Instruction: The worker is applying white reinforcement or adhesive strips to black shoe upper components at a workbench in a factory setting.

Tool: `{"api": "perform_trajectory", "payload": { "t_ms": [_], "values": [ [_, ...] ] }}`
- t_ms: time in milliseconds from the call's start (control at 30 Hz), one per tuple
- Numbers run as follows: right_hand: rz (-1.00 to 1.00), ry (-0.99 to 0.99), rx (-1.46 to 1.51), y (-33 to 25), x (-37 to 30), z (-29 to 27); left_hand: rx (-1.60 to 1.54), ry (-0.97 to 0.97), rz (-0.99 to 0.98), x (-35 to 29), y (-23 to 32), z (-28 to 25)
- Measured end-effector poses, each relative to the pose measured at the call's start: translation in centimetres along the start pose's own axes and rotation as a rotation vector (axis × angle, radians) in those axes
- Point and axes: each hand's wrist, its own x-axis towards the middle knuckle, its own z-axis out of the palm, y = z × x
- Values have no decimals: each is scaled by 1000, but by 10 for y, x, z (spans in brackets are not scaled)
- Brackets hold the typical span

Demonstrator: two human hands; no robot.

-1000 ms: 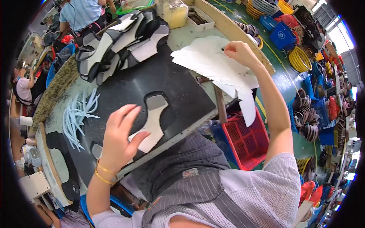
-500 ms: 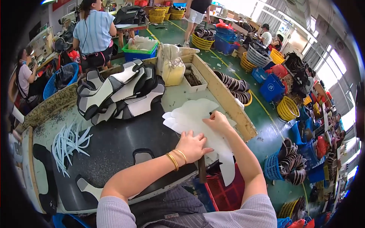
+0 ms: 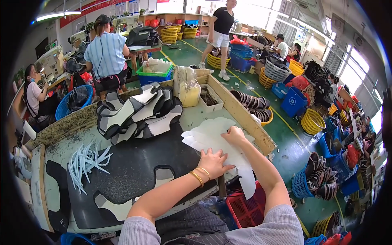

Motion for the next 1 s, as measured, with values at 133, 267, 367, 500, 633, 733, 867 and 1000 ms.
{"api": "perform_trajectory", "payload": {
  "t_ms": [133,267,367,500,633,733,867,1000],
  "values": [
    [20,-85,103,-4,-1,-10,-2,26,6,-1,-2,4],
    [-80,14,134,-32,-23,-19,5,15,-14,-1,2,1],
    [-174,101,103,-47,-39,-30,-1,127,5,1,-1,15],
    [-305,-155,766,-97,-103,-80,-133,67,-37,-8,1,8],
    [-341,-185,1190,-117,-156,-93,-345,73,35,-14,-17,10],
    [-209,-167,1301,-93,-159,-65,2,427,66,-89,-5,-10],
    [-196,-16,1426,-66,-173,-45,-96,382,-101,-232,6,-47],
    [-98,-178,1418,-96,-187,-28,107,402,-497,-319,-15,-21]
  ]
}}
